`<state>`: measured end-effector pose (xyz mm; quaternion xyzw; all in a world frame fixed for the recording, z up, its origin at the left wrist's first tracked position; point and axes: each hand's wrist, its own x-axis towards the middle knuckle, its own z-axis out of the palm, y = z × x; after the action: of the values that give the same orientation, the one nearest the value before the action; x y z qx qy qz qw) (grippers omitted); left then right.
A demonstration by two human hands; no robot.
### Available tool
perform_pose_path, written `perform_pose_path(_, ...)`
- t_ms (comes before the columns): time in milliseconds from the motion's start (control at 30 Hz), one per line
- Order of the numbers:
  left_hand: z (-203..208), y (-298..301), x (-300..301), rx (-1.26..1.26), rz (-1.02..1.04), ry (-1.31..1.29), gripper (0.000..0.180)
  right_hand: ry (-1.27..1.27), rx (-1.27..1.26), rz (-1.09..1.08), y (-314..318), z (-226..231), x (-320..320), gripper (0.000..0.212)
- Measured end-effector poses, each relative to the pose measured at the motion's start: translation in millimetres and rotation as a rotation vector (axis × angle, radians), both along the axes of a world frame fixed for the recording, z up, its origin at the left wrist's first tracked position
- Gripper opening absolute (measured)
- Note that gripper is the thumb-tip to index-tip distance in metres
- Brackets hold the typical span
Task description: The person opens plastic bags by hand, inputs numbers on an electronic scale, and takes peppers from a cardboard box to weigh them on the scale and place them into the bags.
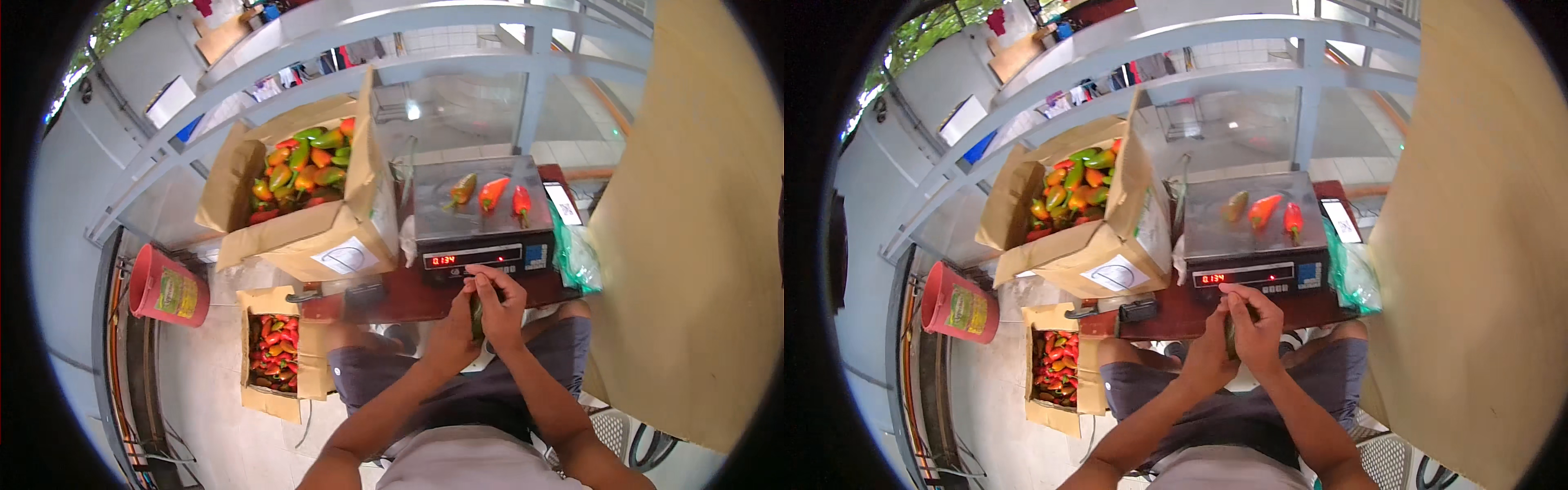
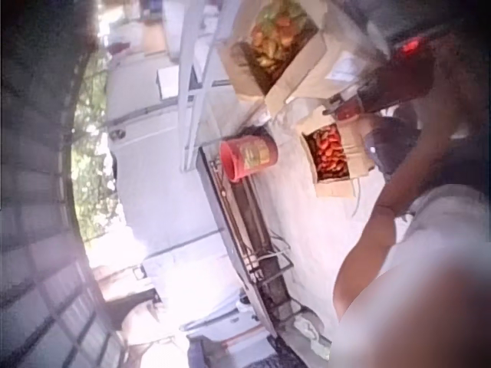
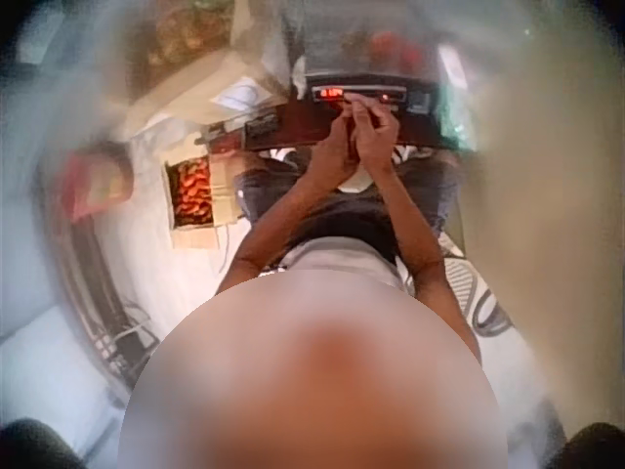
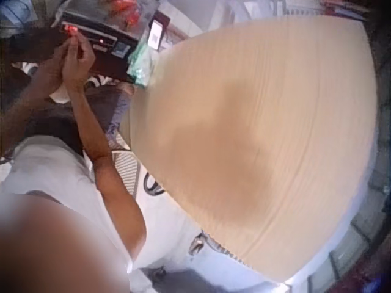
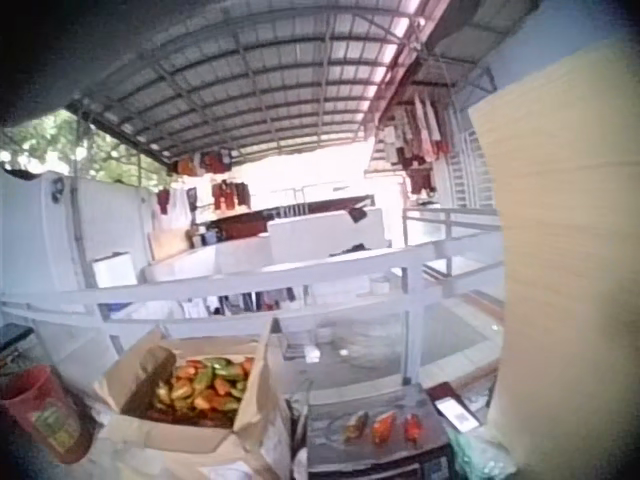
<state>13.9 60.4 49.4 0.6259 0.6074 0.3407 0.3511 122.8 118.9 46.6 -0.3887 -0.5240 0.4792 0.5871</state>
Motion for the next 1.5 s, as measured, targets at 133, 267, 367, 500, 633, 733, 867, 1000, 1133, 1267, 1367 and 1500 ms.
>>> perform_pose_path(133,-46,-2,-4,0.026,-0.109,-0.035,0.082,0.202,-0.296,0.157,-3,-28,22,0.027)
perform_pose_path(267,-38,1,-14,-0.476,-0.244,-0.558,0.074,-0.325,0.362,0.289,-9,-19,50,0.027)
perform_pose_path(367,-38,-5,2,-0.429,-0.187,-0.599,0.065,-0.316,0.340,0.399,-3,-30,65,0.024)
perform_pose_path(500,-35,11,4,-0.055,-0.109,-0.252,0.060,-0.218,0.053,0.204,2,-44,72,0.028)
perform_pose_path(633,-43,37,-5,0.127,-0.161,-0.091,0.049,-0.270,0.035,0.048,5,-37,72,0.034)
perform_pose_path(733,-52,73,-25,0.198,-0.034,-0.051,0.046,-0.496,0.161,-0.099,16,-39,93,0.037)
perform_pose_path(867,-100,138,-65,0.345,0.291,-0.028,0.046,-0.574,-0.038,-0.246,22,-51,155,0.041)
perform_pose_path(1000,-89,166,-53,0.363,0.325,0.164,0.039,-0.657,-0.155,-0.411,9,-91,202,0.038)
perform_pose_path(1133,-106,179,-55,0.488,0.400,0.248,0.042,-0.728,-0.136,-0.386,-8,-123,210,0.036)
perform_pose_path(1267,-120,184,-52,0.486,0.446,0.203,0.049,-0.787,-0.018,-0.382,-3,-128,208,0.036)
perform_pose_path(1367,-112,169,-51,0.454,0.446,0.182,0.053,-0.761,-0.141,-0.355,-1,-130,209,0.036)
perform_pose_path(1500,-107,132,-72,0.530,0.390,0.085,0.049,-0.646,-0.067,-0.373,8,-120,184,0.038)
